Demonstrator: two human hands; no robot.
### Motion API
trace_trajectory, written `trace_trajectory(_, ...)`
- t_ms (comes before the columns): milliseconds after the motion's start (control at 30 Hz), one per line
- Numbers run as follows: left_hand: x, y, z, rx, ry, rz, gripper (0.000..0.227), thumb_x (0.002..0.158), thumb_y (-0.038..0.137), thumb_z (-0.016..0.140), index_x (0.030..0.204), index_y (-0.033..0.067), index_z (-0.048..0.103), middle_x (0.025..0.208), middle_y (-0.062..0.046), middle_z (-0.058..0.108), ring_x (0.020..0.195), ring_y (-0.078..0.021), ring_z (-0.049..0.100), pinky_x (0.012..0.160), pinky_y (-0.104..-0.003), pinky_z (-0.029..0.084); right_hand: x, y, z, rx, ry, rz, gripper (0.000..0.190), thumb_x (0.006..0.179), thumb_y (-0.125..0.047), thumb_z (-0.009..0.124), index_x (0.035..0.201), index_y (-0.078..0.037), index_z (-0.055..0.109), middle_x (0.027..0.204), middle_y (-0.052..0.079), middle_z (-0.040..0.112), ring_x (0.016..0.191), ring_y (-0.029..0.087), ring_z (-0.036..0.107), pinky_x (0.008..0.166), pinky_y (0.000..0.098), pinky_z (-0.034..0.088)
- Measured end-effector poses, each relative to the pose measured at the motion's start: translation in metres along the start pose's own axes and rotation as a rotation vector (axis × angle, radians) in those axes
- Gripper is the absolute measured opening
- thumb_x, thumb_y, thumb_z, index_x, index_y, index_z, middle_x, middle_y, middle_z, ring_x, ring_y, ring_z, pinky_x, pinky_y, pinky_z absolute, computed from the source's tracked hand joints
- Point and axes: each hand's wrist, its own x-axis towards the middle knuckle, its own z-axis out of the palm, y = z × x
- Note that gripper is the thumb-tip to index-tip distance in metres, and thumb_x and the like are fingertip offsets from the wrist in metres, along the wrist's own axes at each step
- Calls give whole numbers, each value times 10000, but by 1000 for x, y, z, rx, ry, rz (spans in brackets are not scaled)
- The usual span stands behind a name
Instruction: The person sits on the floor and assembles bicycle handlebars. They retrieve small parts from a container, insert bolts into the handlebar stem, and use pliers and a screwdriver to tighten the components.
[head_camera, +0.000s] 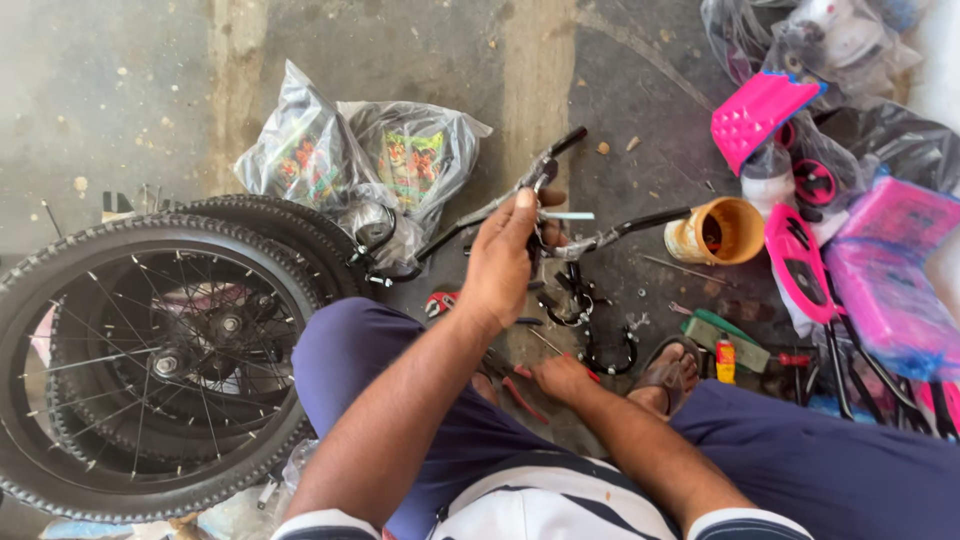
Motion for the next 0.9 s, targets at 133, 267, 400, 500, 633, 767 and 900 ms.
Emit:
trace_trajectory(133,10,-12,-2,64,16,61,474,1115,408,450,1225,-8,651,850,-27,603,812,-118,576,780,-276,472,3,-1,-5,-55,31,-84,331,1019,-236,440,1246,-91,633,1049,198,735,949,377,727,809,503,564)
trace_trajectory(267,20,-22,0,23,75,26,454,1097,416,472,1158,2,648,869,-43,631,814,-128,607,779,-289,497,5,-5,-7,110,24,-15,349,1020,-315,445,1265,-153,633,1040,181,736,955,370,719,826,522,544)
trace_trajectory(400,26,-27,-7,162,190,13,472,1076,452,479,1129,32,687,816,-40,628,751,-118,549,684,-281,434,3,-1,-8,208,-74,114,366,953,-436,551,1151,-161,688,1010,170,731,969,364,701,823,513,529)
trace_trajectory(500,30,-25,-7,71,171,56,469,1068,462,506,1101,29,682,810,-21,593,754,-136,598,701,-289,481,-16,-1,-33,326,-65,170,407,902,-527,630,1066,-167,730,988,162,728,979,359,688,821,506,518)
trace_trajectory(633,27,-21,-4,53,168,54,455,1065,441,516,1141,20,669,832,-25,599,762,-127,587,693,-279,463,-72,26,-66,622,49,113,443,885,-531,670,1007,-108,724,903,128,736,852,275,711,774,428,538)
trace_trajectory(767,23,-15,-1,51,87,69,417,1054,372,531,1225,8,638,900,-33,627,809,-128,601,723,-276,466,-145,54,-105,973,357,23,468,808,-335,797,1181,-70,700,1047,64,705,949,185,646,839,348,529)
trace_trajectory(900,16,-15,2,69,-4,54,378,1043,292,548,1296,17,603,951,-16,618,861,-117,603,759,-260,458,-211,39,-144,1295,560,-254,425,856,-243,796,1153,33,670,1385,105,641,1275,215,592,1072,350,455)
